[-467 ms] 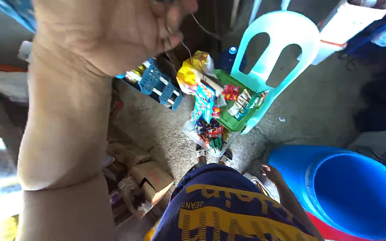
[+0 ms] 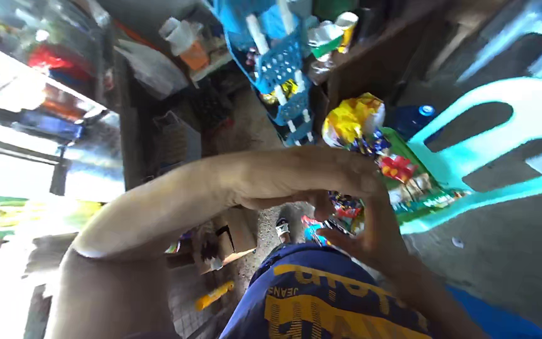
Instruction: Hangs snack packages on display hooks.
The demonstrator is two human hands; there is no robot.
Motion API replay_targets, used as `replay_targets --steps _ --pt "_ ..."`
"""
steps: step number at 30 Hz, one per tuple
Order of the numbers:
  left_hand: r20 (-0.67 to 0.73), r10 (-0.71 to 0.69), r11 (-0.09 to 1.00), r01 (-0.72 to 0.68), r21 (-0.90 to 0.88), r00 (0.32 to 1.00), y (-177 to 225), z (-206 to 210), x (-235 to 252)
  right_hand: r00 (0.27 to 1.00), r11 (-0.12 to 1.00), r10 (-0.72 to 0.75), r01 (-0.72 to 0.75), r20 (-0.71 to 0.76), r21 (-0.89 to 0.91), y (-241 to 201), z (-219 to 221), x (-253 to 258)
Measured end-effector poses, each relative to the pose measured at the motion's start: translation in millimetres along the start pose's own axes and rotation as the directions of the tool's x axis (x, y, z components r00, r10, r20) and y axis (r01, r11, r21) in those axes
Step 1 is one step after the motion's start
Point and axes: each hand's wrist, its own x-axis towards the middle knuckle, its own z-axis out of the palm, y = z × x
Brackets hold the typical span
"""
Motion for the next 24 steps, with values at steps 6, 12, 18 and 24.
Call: replay_targets --steps 6,12,18,24 --pt "-0.028 0.019 0.974 -0.025 -0.223 0.999 -39 -83 -69 0.993 0.959 0.111 -0.120 0.047 0.257 13 120 31" --pt "-0.115 0.340 0.875 -0.359 -0.323 0.933 -90 -196 -140 0.982 0.949 0.098 -0.140 0.159 0.283 26 231 96" --pt "-0.456 0.511 0.836 -0.545 0.064 0.729 -127 -246 -186 0.964 0.863 -0.005 -0.129 0.264 0.489 39 300 179" --pt "-0.648 0.744 0.663 -0.294 0.688 0.162 -154 -298 -200 0.934 0.753 -0.048 -0.198 0.353 0.627 56 376 250"
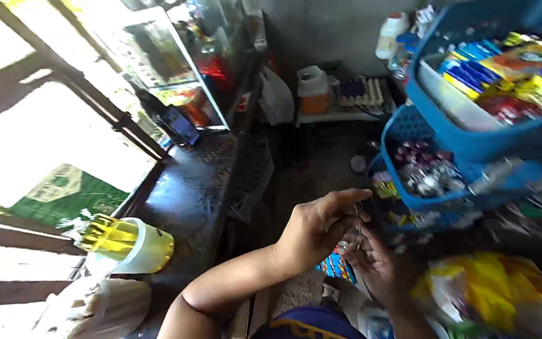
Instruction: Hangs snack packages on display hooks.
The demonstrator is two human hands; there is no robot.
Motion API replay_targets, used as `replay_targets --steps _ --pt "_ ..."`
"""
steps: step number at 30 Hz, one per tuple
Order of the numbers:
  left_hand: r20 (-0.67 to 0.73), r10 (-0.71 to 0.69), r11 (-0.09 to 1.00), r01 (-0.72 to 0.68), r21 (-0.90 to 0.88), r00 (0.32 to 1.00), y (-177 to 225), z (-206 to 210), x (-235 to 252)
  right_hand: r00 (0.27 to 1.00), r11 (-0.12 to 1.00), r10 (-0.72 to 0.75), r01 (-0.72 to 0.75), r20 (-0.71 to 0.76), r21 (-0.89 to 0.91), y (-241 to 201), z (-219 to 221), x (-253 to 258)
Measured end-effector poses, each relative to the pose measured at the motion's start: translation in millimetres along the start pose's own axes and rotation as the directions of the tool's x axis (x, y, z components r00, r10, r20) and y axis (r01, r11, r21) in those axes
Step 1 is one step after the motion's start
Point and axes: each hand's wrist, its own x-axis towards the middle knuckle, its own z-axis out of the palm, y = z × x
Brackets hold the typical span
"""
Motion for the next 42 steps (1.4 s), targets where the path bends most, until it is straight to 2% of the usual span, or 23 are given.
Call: replay_targets --steps 5,8,9,11,14,18,20,21,23,25,26,28,30,34,38,42 --pt "-0.152 -0.010 0.979 0.041 0.200 0.988 -20 -48 36 0.981 0.994 -0.041 0.020 0.189 0.111 29 9 91" --pt "-0.262 0.138 0.848 0.022 0.529 0.955 -29 -69 61 0.943 0.990 -0.047 0.001 0.330 0.139 36 9 153" --pt "-0.291 0.163 0.802 0.045 0.596 0.943 -30 -77 69 0.930 0.989 -0.035 -0.020 0.365 0.145 36 12 171" --pt "-0.352 0.194 0.786 0.070 0.615 0.916 -30 -92 86 0.893 0.986 -0.010 -0.065 0.450 0.152 30 17 208" --pt "-0.439 0.237 0.824 0.060 0.563 0.867 -20 -117 109 0.784 0.988 -0.073 -0.027 0.617 0.151 17 28 266" --pt "-0.491 0.289 0.789 0.087 0.609 0.822 11 -158 145 0.547 0.957 -0.276 0.077 0.790 0.280 -4 56 346" --pt "-0.508 0.300 0.753 0.127 0.646 0.807 26 -181 165 0.451 0.917 -0.399 0.190 0.798 0.351 -14 81 377" --pt "-0.517 0.305 0.735 0.147 0.662 0.800 33 -193 173 0.445 0.896 -0.442 0.260 0.779 0.360 -18 93 388" --pt "-0.544 0.327 0.712 0.178 0.680 0.773 48 -216 185 0.496 0.847 -0.513 0.424 0.700 0.320 -27 116 406" --pt "-0.553 0.363 0.720 0.151 0.677 0.750 65 -239 195 0.527 0.802 -0.564 0.534 0.636 0.268 -39 139 427" --pt "-0.538 0.390 0.712 0.126 0.690 0.747 72 -250 199 0.526 0.789 -0.572 0.563 0.629 0.247 -47 151 436" --pt "-0.485 0.464 0.667 0.068 0.742 0.742 86 -270 208 0.480 0.765 -0.593 0.586 0.646 0.266 -66 173 455" --pt "-0.437 0.532 0.552 0.095 0.829 0.726 101 -289 214 0.442 0.758 -0.611 0.566 0.657 0.324 -88 192 477" --pt "-0.291 0.680 0.103 0.304 0.947 0.673 116 -311 195 0.450 0.753 -0.650 0.491 0.612 0.439 -130 235 537" --pt "-0.199 0.652 -0.176 0.402 0.899 0.731 112 -297 145 0.423 0.783 -0.621 0.376 0.660 0.496 -185 285 589" --pt "-0.242 0.610 -0.399 0.557 0.729 0.754 101 -270 93 0.471 0.810 -0.567 0.171 0.676 0.560 -241 341 638"
